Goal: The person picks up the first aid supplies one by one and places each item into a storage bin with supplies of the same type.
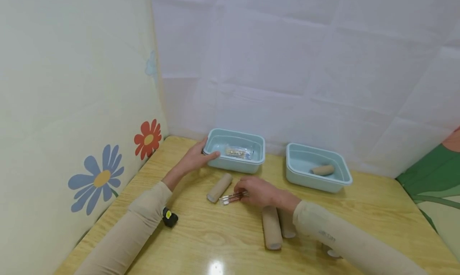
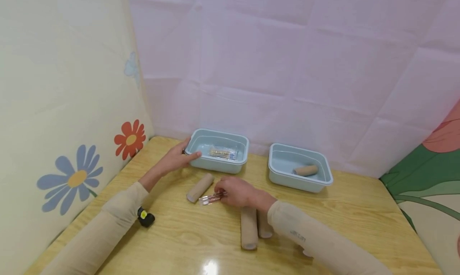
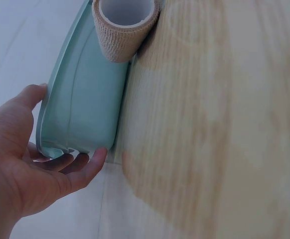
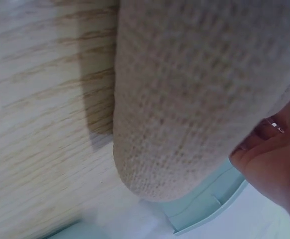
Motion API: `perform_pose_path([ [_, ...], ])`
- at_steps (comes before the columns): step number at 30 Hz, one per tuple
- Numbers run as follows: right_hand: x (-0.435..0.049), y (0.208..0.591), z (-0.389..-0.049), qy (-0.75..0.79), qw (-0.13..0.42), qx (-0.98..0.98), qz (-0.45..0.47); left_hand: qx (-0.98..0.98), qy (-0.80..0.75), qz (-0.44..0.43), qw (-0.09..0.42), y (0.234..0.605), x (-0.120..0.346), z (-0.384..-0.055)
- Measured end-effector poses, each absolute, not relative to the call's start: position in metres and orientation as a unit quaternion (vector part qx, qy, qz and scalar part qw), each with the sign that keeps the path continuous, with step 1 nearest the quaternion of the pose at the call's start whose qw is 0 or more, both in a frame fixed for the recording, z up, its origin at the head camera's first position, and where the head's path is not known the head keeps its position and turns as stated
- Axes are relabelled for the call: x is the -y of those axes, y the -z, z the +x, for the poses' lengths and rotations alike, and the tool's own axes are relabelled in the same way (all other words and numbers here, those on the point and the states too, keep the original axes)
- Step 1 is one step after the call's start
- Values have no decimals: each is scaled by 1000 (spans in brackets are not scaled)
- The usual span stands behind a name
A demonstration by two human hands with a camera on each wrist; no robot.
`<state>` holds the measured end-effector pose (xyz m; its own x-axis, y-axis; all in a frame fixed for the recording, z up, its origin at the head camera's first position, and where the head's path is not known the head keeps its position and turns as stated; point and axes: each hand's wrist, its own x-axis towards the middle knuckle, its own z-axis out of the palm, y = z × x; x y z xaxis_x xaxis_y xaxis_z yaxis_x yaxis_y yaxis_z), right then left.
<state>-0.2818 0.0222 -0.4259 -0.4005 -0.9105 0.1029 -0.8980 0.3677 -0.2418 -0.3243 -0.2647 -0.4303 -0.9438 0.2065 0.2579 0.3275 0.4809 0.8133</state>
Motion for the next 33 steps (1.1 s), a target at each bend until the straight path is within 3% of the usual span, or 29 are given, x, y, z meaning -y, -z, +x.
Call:
perform_pose_path([
  [20, -29, 419, -281, 164, 51, -839, -517, 862, 481, -150, 58, 432, 266, -324],
  [33, -38, 394, -297, 195, 23, -810, -553, 863, 479, -148, 57, 432, 266, -325],
])
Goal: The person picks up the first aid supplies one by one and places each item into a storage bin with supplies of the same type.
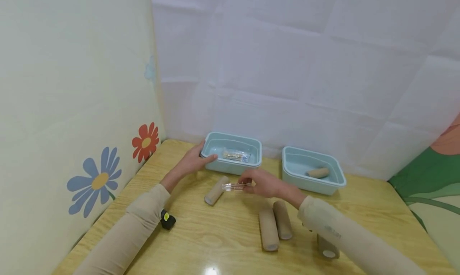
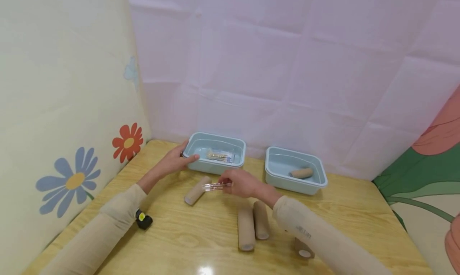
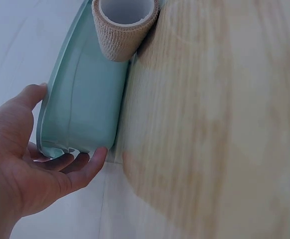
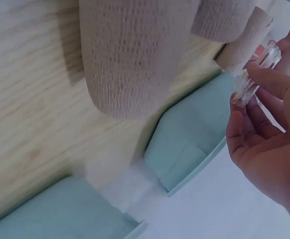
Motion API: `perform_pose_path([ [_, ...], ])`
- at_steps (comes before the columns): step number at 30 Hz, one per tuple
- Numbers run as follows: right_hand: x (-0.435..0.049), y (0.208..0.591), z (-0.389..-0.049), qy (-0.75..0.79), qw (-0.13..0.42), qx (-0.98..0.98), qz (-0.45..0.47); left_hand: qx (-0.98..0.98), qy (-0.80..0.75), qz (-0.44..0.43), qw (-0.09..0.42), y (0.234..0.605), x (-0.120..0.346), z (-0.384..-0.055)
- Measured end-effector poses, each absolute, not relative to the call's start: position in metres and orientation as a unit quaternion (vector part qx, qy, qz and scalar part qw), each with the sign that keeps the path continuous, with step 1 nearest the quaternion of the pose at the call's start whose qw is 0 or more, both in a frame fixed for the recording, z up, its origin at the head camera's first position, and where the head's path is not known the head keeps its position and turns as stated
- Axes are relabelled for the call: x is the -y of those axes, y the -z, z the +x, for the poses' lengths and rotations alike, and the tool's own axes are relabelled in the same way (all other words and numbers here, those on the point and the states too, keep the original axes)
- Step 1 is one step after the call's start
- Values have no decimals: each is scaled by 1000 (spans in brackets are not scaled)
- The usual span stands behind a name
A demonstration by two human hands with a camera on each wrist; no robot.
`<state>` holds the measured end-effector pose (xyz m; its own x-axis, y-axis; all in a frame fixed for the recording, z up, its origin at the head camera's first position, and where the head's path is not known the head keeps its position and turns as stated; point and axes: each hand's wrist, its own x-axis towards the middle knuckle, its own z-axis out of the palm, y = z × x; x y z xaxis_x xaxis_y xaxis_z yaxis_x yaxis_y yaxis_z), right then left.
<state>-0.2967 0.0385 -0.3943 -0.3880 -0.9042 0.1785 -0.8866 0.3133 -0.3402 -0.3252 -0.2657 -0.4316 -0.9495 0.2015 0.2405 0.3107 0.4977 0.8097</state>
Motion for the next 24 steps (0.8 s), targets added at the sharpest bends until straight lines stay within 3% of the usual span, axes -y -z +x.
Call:
perform_pose_path([
  [8, -45, 385, -307, 194, -12, -814, -547, 865, 475, -152, 60, 432, 266, -326],
  [24, -50, 367, -326, 221, -24, -829, -514, 865, 477, -146, 57, 428, 268, -322],
])
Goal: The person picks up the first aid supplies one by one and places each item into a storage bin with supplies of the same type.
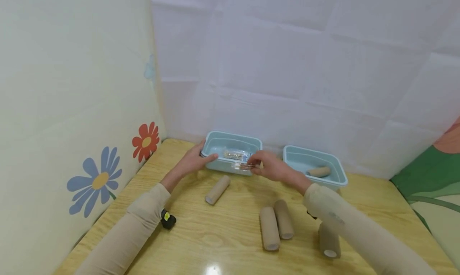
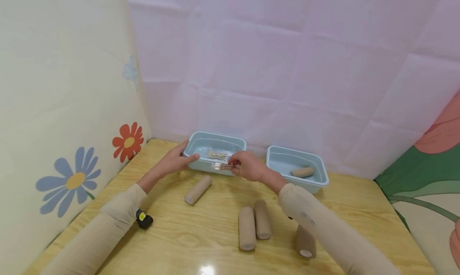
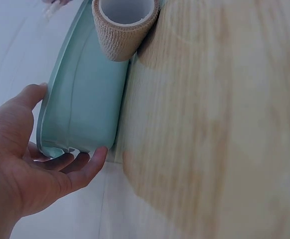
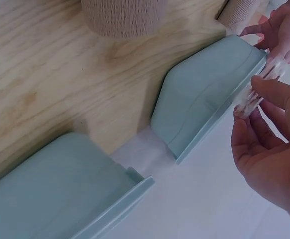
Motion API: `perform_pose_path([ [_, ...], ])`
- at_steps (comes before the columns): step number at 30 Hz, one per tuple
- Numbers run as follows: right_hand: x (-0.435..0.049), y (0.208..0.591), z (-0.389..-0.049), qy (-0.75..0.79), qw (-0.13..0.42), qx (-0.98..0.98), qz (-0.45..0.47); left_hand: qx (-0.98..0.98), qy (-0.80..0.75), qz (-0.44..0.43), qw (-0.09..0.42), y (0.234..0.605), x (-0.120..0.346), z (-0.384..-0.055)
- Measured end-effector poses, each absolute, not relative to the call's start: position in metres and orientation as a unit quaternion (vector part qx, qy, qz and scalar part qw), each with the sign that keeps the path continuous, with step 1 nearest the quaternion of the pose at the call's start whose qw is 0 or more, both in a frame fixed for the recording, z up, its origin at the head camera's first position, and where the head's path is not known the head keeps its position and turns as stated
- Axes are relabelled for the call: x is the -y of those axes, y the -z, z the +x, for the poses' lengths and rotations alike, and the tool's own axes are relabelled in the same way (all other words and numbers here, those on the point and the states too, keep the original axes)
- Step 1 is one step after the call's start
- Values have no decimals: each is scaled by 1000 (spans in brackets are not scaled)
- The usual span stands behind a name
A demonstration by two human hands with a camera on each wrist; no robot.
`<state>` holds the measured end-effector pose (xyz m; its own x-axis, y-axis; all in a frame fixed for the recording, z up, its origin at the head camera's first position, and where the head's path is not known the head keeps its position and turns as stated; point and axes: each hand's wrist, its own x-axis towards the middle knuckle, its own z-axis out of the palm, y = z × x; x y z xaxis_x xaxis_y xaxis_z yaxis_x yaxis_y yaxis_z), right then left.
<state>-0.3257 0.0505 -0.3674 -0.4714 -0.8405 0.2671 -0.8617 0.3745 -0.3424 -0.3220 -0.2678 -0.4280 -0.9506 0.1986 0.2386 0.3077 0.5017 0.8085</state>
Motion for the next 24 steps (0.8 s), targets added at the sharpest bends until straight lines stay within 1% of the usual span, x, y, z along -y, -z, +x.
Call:
perform_pose_path([
  [8, -49, 362, -332, -214, 25, 850, 481, 864, 478, -148, 54, 428, 264, -321],
  [12, -52, 360, -335, -199, 38, 855, 477, 861, 481, -156, 59, 428, 259, -321],
  [16, -54, 357, -336, -182, 48, 862, 471, 859, 483, -158, 53, 426, 257, -318],
  [18, -52, 355, -337, -178, 45, 864, 468, 859, 485, -155, 51, 425, 258, -316],
  [24, -39, 350, -341, -174, 14, 870, 461, 861, 484, -149, 53, 424, 267, -310],
])
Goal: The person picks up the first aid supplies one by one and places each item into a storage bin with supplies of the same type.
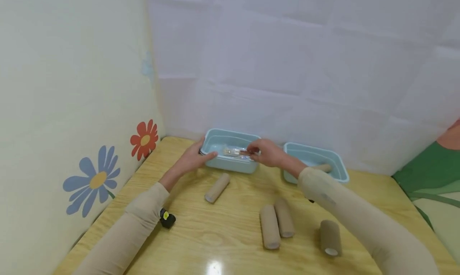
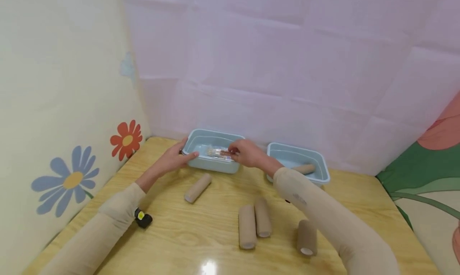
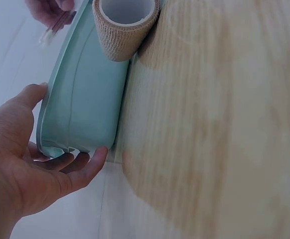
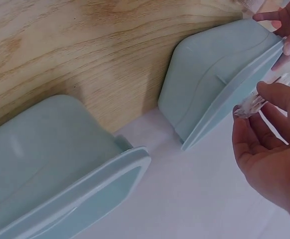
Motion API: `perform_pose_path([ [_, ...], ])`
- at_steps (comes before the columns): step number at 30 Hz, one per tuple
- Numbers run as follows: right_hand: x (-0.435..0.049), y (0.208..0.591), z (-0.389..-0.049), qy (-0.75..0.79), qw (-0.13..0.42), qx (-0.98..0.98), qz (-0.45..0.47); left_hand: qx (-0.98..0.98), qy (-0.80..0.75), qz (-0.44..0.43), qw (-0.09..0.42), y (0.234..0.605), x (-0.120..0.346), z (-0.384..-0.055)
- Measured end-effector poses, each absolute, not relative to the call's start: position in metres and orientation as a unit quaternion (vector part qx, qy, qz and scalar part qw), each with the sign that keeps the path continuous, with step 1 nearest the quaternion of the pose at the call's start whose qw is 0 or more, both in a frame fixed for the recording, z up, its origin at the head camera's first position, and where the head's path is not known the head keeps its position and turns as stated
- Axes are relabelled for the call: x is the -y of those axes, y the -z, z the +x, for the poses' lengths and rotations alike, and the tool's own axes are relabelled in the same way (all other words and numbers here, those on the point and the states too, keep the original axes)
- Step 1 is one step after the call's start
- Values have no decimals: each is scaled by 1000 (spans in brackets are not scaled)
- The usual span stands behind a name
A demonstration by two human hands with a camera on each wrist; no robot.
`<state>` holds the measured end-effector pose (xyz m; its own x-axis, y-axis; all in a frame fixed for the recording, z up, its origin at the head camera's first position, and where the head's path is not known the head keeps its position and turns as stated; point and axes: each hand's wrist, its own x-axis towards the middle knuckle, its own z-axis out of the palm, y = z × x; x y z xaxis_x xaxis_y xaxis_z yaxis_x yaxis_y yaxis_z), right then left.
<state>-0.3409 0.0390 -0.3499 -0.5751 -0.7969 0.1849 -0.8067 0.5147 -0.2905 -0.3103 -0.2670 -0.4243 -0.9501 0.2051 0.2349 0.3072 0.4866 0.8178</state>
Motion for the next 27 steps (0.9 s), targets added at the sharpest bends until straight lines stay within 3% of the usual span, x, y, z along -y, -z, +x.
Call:
perform_pose_path([
  [20, -13, 354, -358, -181, -25, 889, 419, 871, 468, -141, 54, 428, 273, -313],
  [27, -19, 362, -359, -200, -9, 887, 417, 867, 472, -154, 48, 427, 265, -315],
])
